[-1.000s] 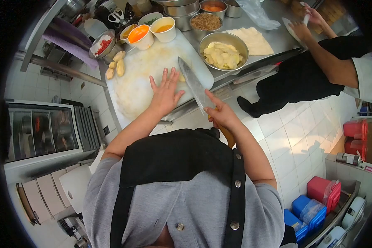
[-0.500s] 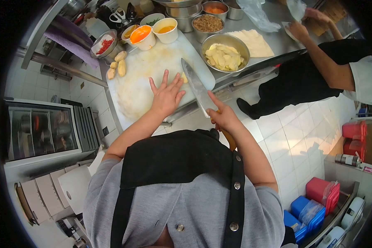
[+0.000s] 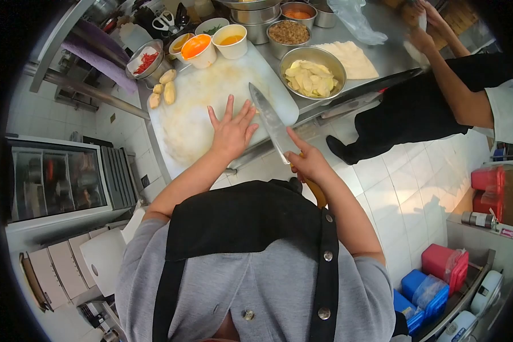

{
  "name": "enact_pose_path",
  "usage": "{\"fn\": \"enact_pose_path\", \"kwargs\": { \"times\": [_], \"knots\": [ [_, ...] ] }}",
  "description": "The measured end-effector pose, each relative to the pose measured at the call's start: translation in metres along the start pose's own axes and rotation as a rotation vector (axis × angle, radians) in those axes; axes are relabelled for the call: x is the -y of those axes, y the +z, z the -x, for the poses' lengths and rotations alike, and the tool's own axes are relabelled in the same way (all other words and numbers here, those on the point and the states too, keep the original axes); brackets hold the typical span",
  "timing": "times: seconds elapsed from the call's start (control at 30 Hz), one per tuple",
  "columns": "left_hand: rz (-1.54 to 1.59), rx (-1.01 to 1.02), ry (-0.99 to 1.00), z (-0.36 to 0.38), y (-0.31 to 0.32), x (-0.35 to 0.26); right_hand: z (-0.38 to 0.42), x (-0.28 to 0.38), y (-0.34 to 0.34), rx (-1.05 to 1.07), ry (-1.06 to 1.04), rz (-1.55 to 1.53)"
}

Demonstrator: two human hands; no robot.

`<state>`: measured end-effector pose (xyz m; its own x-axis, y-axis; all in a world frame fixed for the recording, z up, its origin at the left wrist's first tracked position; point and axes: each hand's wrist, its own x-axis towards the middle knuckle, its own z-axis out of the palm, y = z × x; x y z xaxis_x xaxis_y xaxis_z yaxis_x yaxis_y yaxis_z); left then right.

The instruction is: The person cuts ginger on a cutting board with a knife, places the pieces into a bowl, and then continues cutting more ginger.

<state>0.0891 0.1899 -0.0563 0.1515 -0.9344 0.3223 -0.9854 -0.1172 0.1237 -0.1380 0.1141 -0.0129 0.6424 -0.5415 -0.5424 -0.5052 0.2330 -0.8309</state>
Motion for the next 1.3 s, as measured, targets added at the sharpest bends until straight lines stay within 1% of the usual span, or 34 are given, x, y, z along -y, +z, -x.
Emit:
{"fn": "enact_pose_path", "kwargs": {
  "times": [0.13,0.23,0.33,0.43,0.5,0.6,0.7,0.8,0.9,0.93,1.0,1.03,1.1,1.13,1.2,1.3],
  "knots": [
    [-0.002,0.000,-0.001,0.000,-0.001,-0.001,-0.011,0.014,0.004,0.004,-0.034,0.031],
    [0.001,-0.002,-0.003,-0.001,-0.001,-0.002,-0.020,0.007,0.006,0.012,-0.095,-0.024],
    [0.002,-0.002,-0.007,0.000,-0.002,-0.001,-0.011,0.003,0.004,0.021,-0.086,-0.009],
    [-0.008,0.000,-0.020,0.000,-0.002,-0.001,-0.005,-0.002,0.002,0.052,-0.014,-0.001],
    [0.008,-0.021,-0.034,0.001,-0.003,-0.002,-0.008,0.006,0.004,0.033,-0.038,0.031],
    [0.088,-0.073,-0.155,0.001,0.004,0.003,-0.025,0.011,0.012,0.038,-0.074,0.023],
    [0.274,-0.124,-0.325,0.000,0.006,0.012,-0.032,0.007,0.016,0.049,-0.109,0.032],
    [0.321,-0.178,-0.316,0.003,0.008,0.022,-0.022,0.003,0.014,0.059,-0.086,0.068],
    [0.748,-0.262,-0.358,0.005,0.003,0.019,-0.006,0.010,0.016,0.034,-0.071,0.114],
    [0.755,-0.290,-0.394,0.006,0.004,0.017,-0.003,0.013,0.019,0.021,-0.072,0.130],
    [0.764,-0.347,-0.461,0.002,0.001,0.011,0.001,0.009,0.027,0.035,-0.160,0.180],
    [0.890,-0.331,-0.510,0.000,-0.005,0.009,0.002,0.008,0.029,0.040,-0.202,0.204],
    [1.148,-0.286,-0.608,-0.004,-0.016,0.004,0.002,0.008,0.032,-0.002,-0.305,0.247],
    [1.241,-0.218,-0.652,-0.005,-0.014,0.005,0.003,0.008,0.032,-0.026,-0.353,0.267],
    [1.421,-0.077,-0.734,-0.011,-0.010,0.014,0.012,0.015,0.029,-0.019,-0.315,0.211],
    [1.621,0.096,-0.779,-0.016,-0.012,0.023,0.011,0.012,0.025,-0.045,-0.315,0.184]
  ]
}}
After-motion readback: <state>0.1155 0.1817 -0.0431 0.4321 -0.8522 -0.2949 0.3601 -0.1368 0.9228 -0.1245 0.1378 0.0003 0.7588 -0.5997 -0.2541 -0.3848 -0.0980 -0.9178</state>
